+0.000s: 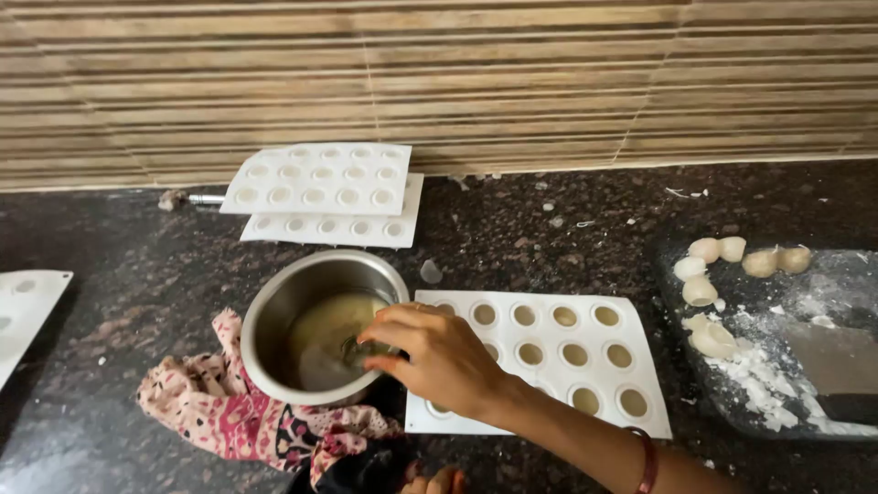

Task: The recorder uses a spoon to carefully fill several white silicone molds with a liquid from a metal pot.

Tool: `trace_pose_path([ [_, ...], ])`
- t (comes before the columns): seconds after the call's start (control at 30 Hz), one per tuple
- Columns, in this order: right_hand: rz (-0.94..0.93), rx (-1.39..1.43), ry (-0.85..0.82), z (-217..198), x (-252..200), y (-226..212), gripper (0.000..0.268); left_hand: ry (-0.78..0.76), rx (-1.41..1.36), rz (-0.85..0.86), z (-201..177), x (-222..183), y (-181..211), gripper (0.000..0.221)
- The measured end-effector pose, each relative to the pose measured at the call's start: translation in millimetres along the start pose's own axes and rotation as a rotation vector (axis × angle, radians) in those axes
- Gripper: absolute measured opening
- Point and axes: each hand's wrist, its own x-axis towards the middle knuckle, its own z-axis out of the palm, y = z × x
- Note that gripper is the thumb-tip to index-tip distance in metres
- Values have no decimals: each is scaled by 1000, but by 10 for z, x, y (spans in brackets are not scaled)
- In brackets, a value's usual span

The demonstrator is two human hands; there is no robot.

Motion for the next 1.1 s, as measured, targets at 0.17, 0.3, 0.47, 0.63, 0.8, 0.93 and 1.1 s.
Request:
trace_pose_path([
  [0.17,-18,-22,-40,-597,-161,125,31,-131,-196,127,-137,382,-192,14],
  [0.3,176,-40,-48,-1431,-327,448,23,-358,-266,-116,-1278,2850,320,19],
  [0.47,595,-235,-121,-2293,-539,858,20,-602,-236,-42,-1015,3894,182,27],
  [0.63,810,-286,-188,-2496,-911,1510,22,-864,-325,-26,-26,4088,-196,19],
  [0.8,651,-145,-307,-2267,-1180,2037,25,-1270,-128,57,1080,3575,-825,17],
  [0.93,527,-149,-372,-2153,-1222,2200,26,-1409,-42,18,1266,3448,-1123,20],
  [1.1,647,-156,-500,-2157,-1190,2333,29,-1628,-20,-181,1134,3568,-1202,25],
])
